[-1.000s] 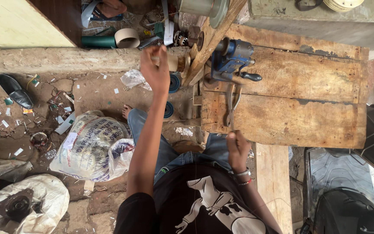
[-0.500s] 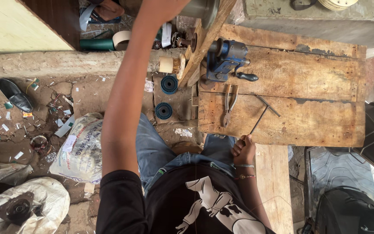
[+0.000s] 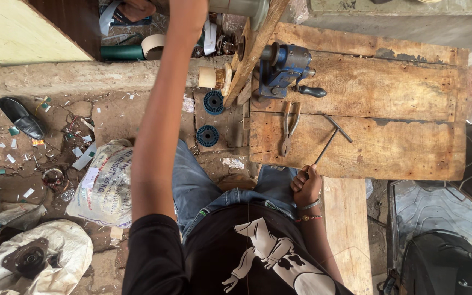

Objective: The person winds a wire around a motor component, using pliers to pull and cut the wire.

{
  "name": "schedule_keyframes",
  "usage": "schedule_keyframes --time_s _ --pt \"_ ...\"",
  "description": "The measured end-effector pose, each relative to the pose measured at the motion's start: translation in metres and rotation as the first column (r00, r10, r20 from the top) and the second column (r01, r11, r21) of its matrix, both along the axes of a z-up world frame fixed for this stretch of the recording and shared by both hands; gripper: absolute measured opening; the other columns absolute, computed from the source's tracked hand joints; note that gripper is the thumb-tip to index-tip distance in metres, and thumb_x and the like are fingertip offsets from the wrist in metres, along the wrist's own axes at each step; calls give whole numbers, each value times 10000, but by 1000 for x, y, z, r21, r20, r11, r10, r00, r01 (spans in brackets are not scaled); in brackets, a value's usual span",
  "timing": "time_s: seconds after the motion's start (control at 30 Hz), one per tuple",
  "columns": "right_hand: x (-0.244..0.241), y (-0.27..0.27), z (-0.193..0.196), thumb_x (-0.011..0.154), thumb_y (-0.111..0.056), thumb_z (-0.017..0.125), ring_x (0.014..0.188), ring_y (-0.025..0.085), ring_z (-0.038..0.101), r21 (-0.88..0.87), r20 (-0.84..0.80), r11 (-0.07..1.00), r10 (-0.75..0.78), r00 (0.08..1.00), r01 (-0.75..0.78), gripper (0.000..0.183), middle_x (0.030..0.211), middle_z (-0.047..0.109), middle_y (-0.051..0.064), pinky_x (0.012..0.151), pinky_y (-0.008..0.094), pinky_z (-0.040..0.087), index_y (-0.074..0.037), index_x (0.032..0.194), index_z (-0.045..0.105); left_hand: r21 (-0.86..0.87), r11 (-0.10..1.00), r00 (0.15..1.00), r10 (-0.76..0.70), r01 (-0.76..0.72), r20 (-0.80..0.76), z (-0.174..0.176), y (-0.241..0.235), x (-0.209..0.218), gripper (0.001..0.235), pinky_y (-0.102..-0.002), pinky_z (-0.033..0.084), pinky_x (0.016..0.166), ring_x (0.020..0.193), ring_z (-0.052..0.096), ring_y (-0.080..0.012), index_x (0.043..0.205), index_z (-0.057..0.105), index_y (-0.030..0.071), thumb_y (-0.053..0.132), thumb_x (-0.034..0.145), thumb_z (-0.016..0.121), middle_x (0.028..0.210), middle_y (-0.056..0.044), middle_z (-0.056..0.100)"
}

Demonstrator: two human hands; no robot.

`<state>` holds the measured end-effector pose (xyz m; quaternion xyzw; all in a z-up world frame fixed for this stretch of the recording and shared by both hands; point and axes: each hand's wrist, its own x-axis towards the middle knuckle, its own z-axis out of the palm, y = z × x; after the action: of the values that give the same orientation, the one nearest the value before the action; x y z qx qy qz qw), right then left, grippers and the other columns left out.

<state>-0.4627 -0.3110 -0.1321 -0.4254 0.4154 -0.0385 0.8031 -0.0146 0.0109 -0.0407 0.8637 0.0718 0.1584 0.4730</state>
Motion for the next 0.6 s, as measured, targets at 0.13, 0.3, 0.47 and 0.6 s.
schedule_keyframes --time_s 0.13,0.3,0.47,0.6 --pt "-1 -2 -1 1102 -433 413 435 85 260 2 12 1000 -1 1000 1 387 576 344 -43 397 275 250 -145 861 506 13 1000 992 8 -10 129 -40 5 -35 451 -257 313 491 516 396 -75 758 607 99 382 1101 533 623 4 495" --pt "-1 0 1 1100 -428 412 437 86 266 -17 3 1000 2 1000 -2 385 578 349 -40 397 279 254 -143 861 510 -416 900 903 -280 129 -326 -80 9 -93 382 -318 328 462 503 422 -114 815 662 133 436 1039 600 664 -26 538" --pt "1 3 9 1103 -431 410 441 81 266 -38 3 999 9 1000 -8 390 577 343 -45 402 275 257 -142 861 510 -587 768 856 -462 256 -232 -82 -1 -113 419 -385 552 758 841 693 -244 1000 814 79 460 1006 641 987 -143 744" --pt "1 6 13 1105 -416 418 450 81 277 -39 -14 999 -5 1000 4 379 586 354 -45 410 270 257 -138 867 515 -680 728 731 -509 85 -454 -51 4 -119 475 -459 658 785 907 761 -284 1041 786 75 512 930 639 1043 -152 756"
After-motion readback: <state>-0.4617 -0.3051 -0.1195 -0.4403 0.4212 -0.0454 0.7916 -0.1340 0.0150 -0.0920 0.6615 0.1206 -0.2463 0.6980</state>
